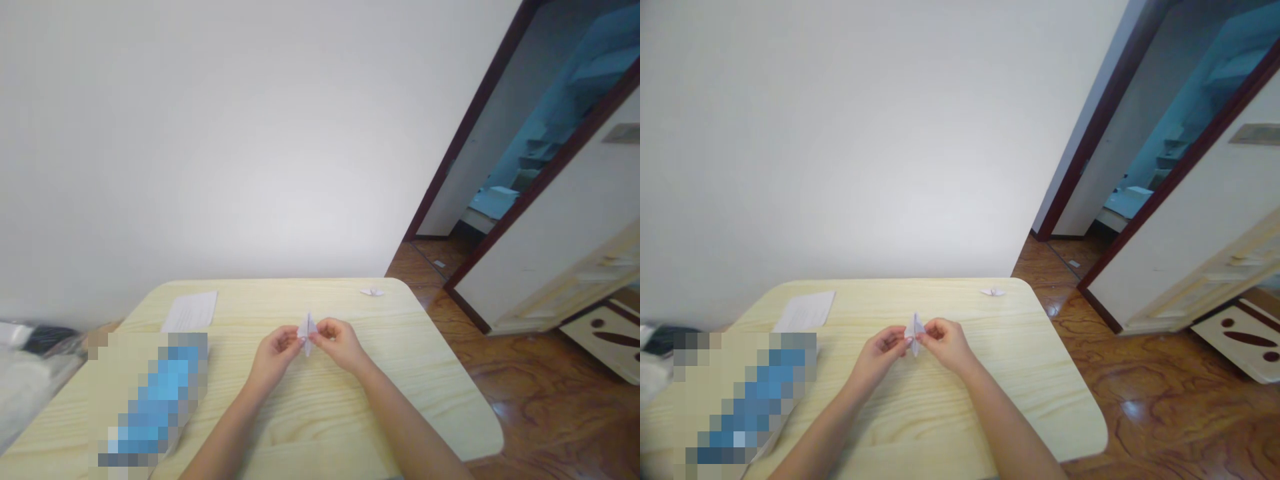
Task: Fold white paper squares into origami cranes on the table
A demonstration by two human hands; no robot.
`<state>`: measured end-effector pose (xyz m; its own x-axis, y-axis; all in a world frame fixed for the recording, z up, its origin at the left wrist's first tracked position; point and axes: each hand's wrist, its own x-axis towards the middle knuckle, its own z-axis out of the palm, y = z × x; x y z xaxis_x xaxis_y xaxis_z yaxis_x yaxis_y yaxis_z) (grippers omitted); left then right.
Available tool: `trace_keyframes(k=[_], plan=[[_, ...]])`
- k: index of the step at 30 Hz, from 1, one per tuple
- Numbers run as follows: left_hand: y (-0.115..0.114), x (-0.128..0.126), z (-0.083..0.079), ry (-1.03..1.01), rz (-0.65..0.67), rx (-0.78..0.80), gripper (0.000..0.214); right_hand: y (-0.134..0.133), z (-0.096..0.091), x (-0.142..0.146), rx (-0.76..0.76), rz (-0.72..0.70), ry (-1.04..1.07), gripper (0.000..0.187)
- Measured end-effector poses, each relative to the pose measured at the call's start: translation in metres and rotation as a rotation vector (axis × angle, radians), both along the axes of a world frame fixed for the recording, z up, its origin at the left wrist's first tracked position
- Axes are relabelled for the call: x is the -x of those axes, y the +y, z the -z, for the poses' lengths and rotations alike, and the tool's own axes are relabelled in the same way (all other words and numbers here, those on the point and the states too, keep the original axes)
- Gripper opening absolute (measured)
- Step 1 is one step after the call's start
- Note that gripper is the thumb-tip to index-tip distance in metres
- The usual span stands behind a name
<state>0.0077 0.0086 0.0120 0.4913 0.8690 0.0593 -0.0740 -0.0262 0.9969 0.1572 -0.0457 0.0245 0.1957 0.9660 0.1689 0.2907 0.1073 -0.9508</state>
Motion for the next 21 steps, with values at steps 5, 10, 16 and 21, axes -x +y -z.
trace_keyframes(k=[5,10,16,21], plan=[[0.001,0.006,-0.002,0.177,-0.091,-0.34,0.011,-0.001,-0.004,-0.004,-0.14,0.03,-0.206,0.01],[0.001,0.008,-0.003,0.207,-0.152,-0.549,0.011,-0.002,-0.006,-0.006,-0.271,0.01,-0.323,0.009],[0.003,0.002,0.0,0.053,-0.185,-0.114,0.028,-0.001,-0.005,-0.007,-0.401,0.061,-0.355,0.01],[0.002,0.001,-0.006,-0.037,-0.029,0.24,0.04,0.0,0.002,-0.011,-0.46,0.063,-0.48,0.011]])
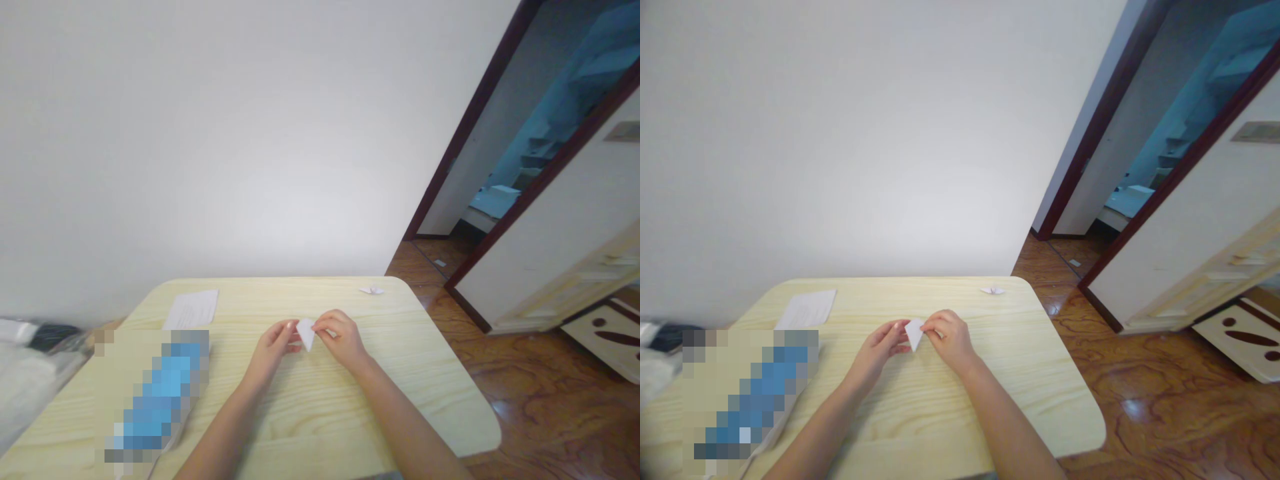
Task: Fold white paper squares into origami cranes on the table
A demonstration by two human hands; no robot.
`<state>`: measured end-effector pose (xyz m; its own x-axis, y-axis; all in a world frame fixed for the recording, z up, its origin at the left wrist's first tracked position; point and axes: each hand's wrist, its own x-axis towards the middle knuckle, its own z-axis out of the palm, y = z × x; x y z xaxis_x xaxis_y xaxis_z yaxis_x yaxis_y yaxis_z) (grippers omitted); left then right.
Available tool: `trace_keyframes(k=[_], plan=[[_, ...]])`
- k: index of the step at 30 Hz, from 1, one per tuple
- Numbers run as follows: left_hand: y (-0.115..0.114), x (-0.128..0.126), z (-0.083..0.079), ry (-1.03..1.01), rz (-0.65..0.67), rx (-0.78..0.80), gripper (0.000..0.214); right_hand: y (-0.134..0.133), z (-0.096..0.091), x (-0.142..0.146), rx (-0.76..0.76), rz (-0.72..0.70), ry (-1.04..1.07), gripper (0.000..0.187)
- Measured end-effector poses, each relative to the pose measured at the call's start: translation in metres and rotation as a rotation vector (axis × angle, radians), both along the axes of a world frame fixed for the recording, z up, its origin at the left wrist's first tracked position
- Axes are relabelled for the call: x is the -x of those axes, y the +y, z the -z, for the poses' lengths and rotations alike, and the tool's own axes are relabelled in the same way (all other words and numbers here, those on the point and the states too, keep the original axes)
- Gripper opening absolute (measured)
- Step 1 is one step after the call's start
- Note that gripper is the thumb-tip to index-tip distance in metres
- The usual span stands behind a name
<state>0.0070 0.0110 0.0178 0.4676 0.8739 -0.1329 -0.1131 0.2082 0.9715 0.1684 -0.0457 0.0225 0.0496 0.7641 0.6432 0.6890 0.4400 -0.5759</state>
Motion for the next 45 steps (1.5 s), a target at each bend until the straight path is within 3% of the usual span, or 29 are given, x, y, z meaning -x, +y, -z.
trace_keyframes(k=[10,18,45], plan=[[0.004,0.001,0.001,-0.038,-0.148,0.016,0.043,-0.004,-0.005,0.002,0.123,-0.066,-0.251,0.02],[0.004,0.004,0.005,-0.113,0.032,0.136,0.042,-0.002,-0.002,-0.003,0.153,-0.095,-0.249,0.016],[0.002,0.003,0.007,-0.042,0.051,0.085,0.034,-0.005,-0.014,-0.01,0.222,-0.205,-0.203,0.013]])
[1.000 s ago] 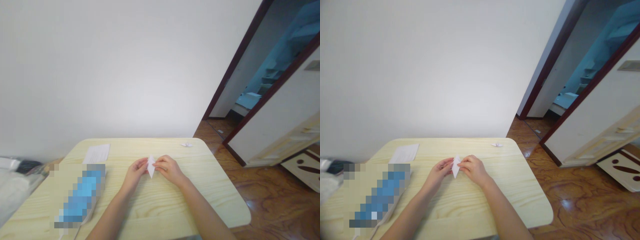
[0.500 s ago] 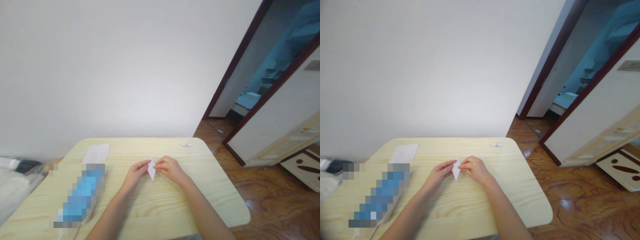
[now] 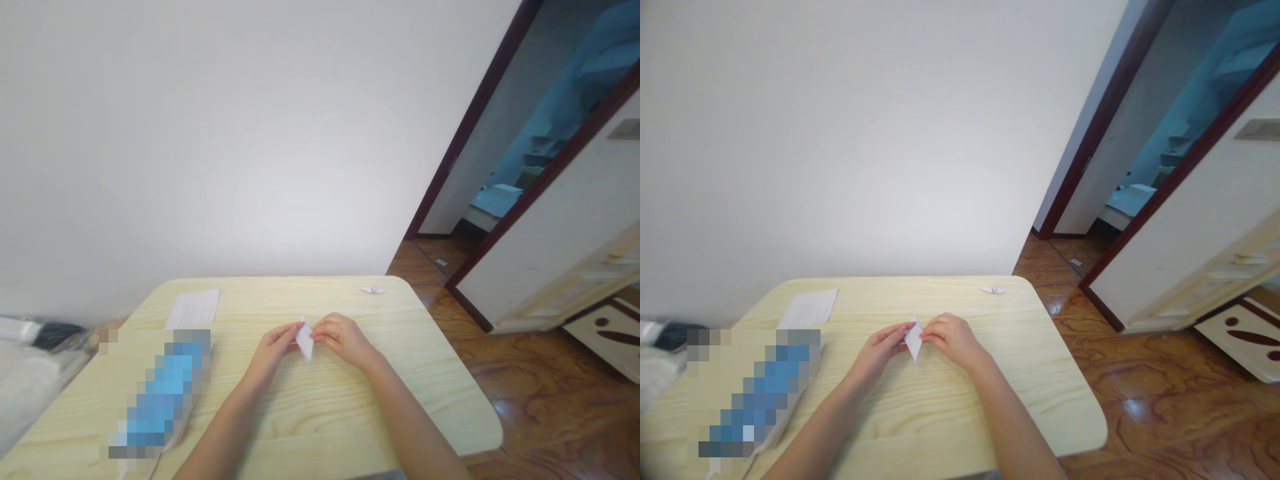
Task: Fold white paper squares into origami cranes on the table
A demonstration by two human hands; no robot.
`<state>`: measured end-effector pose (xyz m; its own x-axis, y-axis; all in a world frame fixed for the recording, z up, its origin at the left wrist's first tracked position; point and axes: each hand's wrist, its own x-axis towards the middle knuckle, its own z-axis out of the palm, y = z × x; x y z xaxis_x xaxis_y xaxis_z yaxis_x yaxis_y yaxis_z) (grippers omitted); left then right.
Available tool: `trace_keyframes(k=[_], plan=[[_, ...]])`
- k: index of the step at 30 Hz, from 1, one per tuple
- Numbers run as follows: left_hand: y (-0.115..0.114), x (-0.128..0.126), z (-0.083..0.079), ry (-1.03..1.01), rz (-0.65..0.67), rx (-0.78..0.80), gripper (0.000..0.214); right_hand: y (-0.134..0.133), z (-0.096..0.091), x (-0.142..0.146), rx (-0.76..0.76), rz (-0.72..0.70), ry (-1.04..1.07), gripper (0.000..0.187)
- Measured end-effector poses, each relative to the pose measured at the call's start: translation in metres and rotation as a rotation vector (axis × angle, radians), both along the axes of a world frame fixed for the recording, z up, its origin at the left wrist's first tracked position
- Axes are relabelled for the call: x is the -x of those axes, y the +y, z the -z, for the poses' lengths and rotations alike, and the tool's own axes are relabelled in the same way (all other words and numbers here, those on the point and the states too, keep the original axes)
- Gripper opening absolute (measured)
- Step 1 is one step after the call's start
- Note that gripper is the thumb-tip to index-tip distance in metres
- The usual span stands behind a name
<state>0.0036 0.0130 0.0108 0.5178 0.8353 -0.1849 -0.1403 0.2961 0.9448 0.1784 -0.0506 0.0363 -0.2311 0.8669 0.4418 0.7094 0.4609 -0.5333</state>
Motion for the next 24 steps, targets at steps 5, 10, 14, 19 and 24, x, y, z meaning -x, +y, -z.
trace_keyframes(k=[5,10,14,19,24], plan=[[-0.001,0.0,-0.003,-0.038,-0.025,0.032,0.035,-0.002,-0.003,0.002,0.027,0.035,0.084,0.013],[-0.002,0.0,-0.008,-0.065,-0.013,0.068,0.039,-0.001,-0.001,0.001,0.015,0.034,0.088,0.012],[-0.002,0.0,-0.008,-0.074,0.016,0.064,0.04,-0.001,0.0,0.001,0.01,0.041,0.092,0.013],[-0.004,0.0,-0.011,-0.112,0.033,0.079,0.036,-0.001,-0.001,0.001,0.02,0.042,0.118,0.013],[-0.004,-0.001,-0.013,-0.108,0.033,0.076,0.039,0.001,0.001,0.004,0.02,0.14,0.166,0.013]])
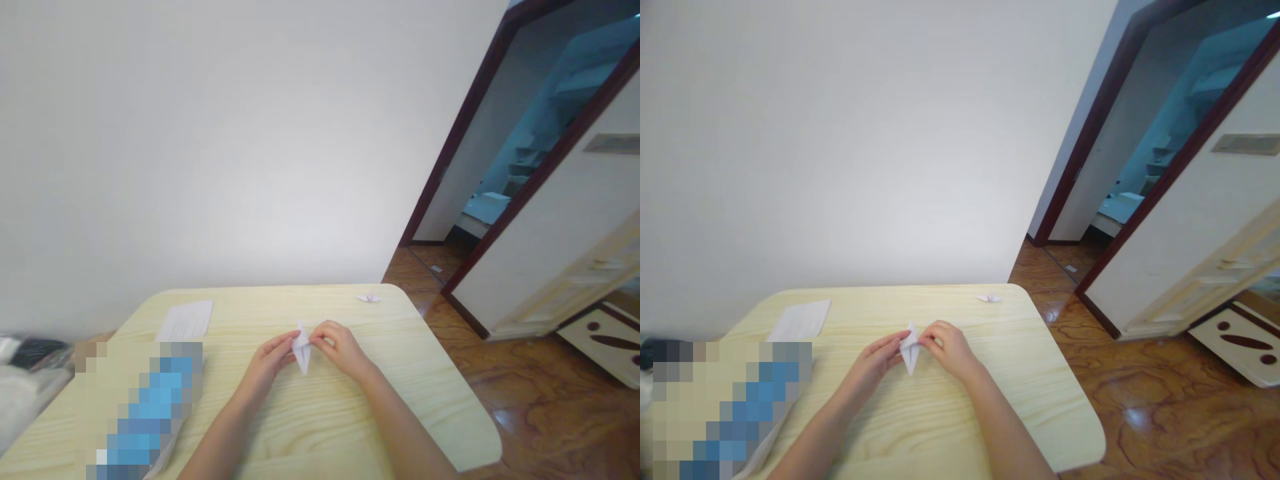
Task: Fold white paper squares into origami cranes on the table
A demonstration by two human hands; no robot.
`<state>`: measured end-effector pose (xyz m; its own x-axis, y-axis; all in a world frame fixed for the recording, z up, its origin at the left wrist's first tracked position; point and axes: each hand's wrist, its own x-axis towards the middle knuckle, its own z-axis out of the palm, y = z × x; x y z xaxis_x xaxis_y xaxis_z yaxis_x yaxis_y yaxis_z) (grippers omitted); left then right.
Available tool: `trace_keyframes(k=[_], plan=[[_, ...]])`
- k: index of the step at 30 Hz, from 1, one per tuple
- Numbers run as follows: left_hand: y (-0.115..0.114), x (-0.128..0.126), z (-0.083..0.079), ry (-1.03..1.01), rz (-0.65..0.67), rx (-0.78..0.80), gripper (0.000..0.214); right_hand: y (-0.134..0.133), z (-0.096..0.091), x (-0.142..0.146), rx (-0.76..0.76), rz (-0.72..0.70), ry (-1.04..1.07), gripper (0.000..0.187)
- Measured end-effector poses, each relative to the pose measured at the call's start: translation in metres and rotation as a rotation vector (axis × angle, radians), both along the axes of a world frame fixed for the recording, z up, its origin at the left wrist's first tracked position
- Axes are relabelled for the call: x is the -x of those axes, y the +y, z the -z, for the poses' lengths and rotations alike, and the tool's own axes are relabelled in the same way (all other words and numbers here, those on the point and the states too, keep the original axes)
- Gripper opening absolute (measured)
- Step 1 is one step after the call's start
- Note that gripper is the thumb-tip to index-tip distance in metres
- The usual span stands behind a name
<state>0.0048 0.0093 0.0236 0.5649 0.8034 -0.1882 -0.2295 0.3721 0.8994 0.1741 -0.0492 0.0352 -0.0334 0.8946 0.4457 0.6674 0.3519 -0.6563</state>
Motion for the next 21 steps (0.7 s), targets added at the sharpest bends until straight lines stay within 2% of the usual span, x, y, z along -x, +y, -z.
trace_keyframes(k=[4,12,21], plan=[[0.002,0.0,0.006,0.058,0.01,-0.07,0.043,0.002,0.004,0.006,0.024,0.082,0.014,0.012],[0.002,-0.004,0.006,0.144,-0.072,-0.139,0.038,0.003,0.01,0.012,0.074,0.099,0.061,0.01],[0.0,-0.006,0.017,0.122,-0.156,-0.244,0.031,0.003,0.008,0.018,0.105,0.104,0.172,0.006]])
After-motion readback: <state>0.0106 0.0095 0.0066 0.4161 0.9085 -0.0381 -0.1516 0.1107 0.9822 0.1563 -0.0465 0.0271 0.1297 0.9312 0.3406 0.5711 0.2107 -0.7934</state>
